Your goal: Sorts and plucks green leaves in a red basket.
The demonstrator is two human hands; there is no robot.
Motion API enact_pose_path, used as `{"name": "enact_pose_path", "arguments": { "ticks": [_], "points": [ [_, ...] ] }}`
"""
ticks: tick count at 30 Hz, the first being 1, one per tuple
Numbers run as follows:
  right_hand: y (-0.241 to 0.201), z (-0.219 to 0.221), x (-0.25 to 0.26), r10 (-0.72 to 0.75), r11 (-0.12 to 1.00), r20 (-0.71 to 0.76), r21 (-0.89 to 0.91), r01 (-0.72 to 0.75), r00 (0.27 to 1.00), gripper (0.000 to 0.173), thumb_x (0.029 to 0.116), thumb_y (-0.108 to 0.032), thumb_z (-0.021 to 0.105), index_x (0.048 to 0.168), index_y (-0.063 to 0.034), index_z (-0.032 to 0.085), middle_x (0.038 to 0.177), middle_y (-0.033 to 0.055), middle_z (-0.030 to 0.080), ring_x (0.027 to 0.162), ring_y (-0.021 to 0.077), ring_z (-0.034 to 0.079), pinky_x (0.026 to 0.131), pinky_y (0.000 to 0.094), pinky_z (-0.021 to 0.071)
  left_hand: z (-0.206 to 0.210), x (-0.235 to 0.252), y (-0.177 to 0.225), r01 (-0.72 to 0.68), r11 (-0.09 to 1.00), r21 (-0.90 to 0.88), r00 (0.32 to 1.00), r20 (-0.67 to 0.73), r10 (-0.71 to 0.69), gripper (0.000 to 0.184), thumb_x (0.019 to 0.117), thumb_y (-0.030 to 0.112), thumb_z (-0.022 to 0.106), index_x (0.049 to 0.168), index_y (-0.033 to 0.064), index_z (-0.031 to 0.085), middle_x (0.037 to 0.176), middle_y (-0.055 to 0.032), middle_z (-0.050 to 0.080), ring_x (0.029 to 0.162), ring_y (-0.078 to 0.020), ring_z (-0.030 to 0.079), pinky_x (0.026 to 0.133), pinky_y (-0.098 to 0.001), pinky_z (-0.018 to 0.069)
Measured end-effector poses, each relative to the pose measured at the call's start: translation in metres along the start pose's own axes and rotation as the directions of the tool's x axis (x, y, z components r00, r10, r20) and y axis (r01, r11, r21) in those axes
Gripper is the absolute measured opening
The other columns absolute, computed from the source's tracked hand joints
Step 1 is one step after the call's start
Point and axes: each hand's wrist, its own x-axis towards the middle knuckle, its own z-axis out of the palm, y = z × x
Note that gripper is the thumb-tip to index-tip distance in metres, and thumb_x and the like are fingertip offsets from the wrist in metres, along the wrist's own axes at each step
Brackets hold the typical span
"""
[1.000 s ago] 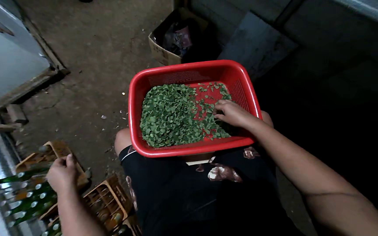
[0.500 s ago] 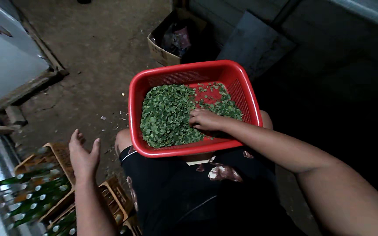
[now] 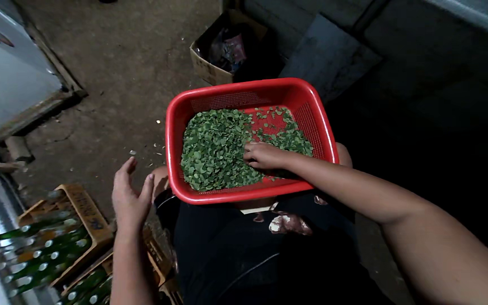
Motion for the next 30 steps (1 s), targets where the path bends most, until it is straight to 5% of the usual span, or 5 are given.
{"name": "enact_pose_path", "arguments": {
  "ticks": [7, 10, 15, 22, 30],
  "points": [
    [-0.019, -0.015, -0.022, -0.071, 0.984, -0.208, 0.145, 0.102, 0.976, 0.012, 0.0947, -0.01, 0.067, 0.098, -0.0022, 0.075, 0.106, 0.0153, 0.067, 0.107, 0.0313, 0.064, 0.095, 0.0501, 0.0529, 0.071, -0.008, 0.072, -0.195, 0.937, -0.29, 0.934, 0.237, 0.268, 0.036, 0.099, 0.02, 0.061, 0.126, -0.0033, 0.066, 0.13, -0.0191, 0.066, 0.12, -0.0259, 0.064, 0.104, -0.0428, 0.052],
    [-0.039, -0.022, -0.04, -0.065, 0.963, -0.279, 0.233, 0.133, 0.958, 0.016, 0.0955, -0.012, 0.064, 0.101, -0.0013, 0.074, 0.106, 0.0156, 0.067, 0.104, 0.0291, 0.064, 0.093, 0.047, 0.053, 0.095, -0.007, 0.102, -0.096, 0.921, -0.377, 0.877, 0.406, 0.257, 0.034, 0.1007, 0.019, 0.061, 0.127, -0.0013, 0.067, 0.13, -0.0162, 0.067, 0.12, -0.0211, 0.065, 0.106, -0.0376, 0.0514],
    [-0.059, -0.015, -0.058, -0.053, 0.941, -0.365, 0.293, 0.168, 0.929, 0.019, 0.0972, -0.013, 0.061, 0.103, 0.0004, 0.073, 0.108, 0.0173, 0.067, 0.105, 0.0299, 0.063, 0.093, 0.0457, 0.0519, 0.107, -0.005, 0.13, 0.148, 0.852, -0.502, 0.829, 0.533, 0.17, 0.032, 0.096, 0.011, 0.068, 0.125, -0.0017, 0.064, 0.105, -0.0048, 0.073, 0.093, -0.0062, 0.07, 0.087, -0.0245, 0.0574],
    [-0.064, 0.002, -0.055, -0.029, 0.927, -0.457, 0.32, 0.195, 0.889, 0.021, 0.0978, -0.014, 0.06, 0.103, 0.0013, 0.072, 0.107, 0.0185, 0.067, 0.106, 0.0316, 0.064, 0.095, 0.0463, 0.0508, 0.111, -0.009, 0.132, 0.158, 0.854, -0.495, 0.846, 0.514, 0.141, 0.031, 0.0928, 0.007, 0.07, 0.123, -0.0012, 0.064, 0.095, 0.0003, 0.073, 0.083, -0.0024, 0.068, 0.079, -0.0211, 0.0569],
    [-0.072, 0.006, -0.053, 0.076, 0.88, -0.403, 0.457, 0.129, 0.912, 0.024, 0.0984, -0.015, 0.057, 0.106, 0.0041, 0.069, 0.11, 0.0201, 0.065, 0.105, 0.0299, 0.063, 0.094, 0.0436, 0.0498, 0.108, -0.008, 0.126, 0.084, 0.891, -0.446, 0.879, 0.455, 0.145, 0.029, 0.0937, 0.008, 0.069, 0.121, -0.001, 0.066, 0.093, -0.0007, 0.074, 0.081, -0.0029, 0.069, 0.078, -0.0208, 0.0572]
  ]
}}
